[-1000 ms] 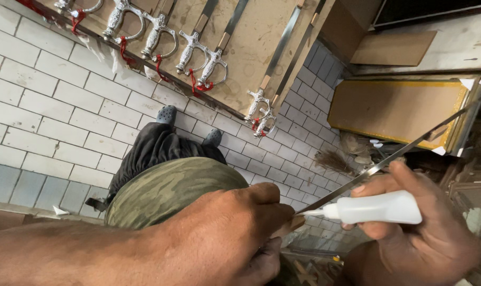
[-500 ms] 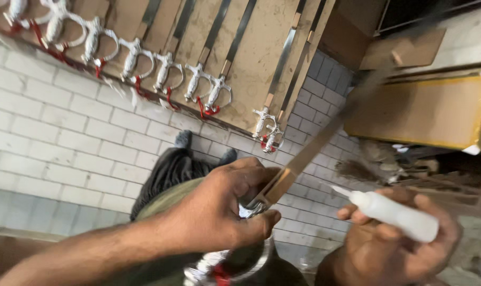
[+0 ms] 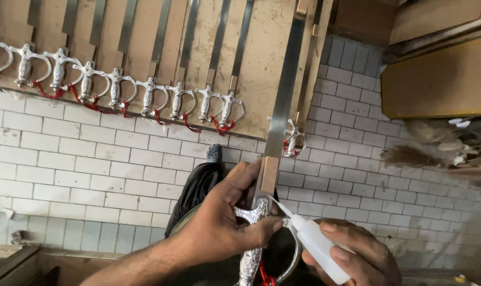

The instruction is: The person picks up a sword blade with an ornate metal hilt, squeezes glue from a plastic bottle onto a small wooden block, presses the block into the hilt, and places the assembled sword back on the board with other finished swords, repeating this for several swords.

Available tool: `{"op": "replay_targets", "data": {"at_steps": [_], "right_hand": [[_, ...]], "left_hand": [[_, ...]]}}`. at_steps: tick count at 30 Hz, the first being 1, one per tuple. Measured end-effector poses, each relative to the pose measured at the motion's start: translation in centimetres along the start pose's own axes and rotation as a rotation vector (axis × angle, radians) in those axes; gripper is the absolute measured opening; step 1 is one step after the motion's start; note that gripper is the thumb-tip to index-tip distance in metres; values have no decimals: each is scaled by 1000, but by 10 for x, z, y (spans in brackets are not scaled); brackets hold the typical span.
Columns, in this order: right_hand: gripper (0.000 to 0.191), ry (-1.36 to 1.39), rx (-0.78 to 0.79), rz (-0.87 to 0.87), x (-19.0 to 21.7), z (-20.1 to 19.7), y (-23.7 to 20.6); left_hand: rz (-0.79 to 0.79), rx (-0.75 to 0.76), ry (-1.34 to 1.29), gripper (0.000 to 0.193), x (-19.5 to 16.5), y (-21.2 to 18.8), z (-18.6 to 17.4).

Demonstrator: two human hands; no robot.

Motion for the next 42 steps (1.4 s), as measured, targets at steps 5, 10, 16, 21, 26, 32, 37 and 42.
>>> {"op": "replay_targets", "data": {"at_steps": [5, 10, 16, 21, 26, 32, 37, 42], "right_hand": [[63, 52, 124, -86, 2, 8, 8], [60, 60, 160, -191, 0, 8, 11], [59, 92, 152, -153, -16, 1, 6], [51, 74, -18, 148, -63, -12, -7], [42, 76, -229, 245, -86, -29, -9], [31, 100, -516, 526, -122, -39, -52], [32, 116, -566, 561, -160, -65, -83], [33, 182, -581, 607, -191, -89, -98]], "left_hand": [[-5, 11, -19, 84, 0, 1, 4], [-23, -2, -18, 85, 2, 5, 1], [-9, 8, 14, 82, 9, 10, -6], [15, -190, 70, 70, 25, 28, -39], [54, -279, 55, 65, 52, 73, -73], [189, -295, 211, 64, 96, 165, -113], [187, -328, 397, 62, 127, 232, -134], [157, -448, 447, 69, 143, 256, -139]]}}
Point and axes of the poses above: each hand's wrist, its own y-axis towards the middle knuckle, its own z-axis out of the palm, x = y × z, the point moved 10 cm from there along y, towards the middle knuckle, and after that the axes turned 15 degrees about -y, right-handed, at the moved point
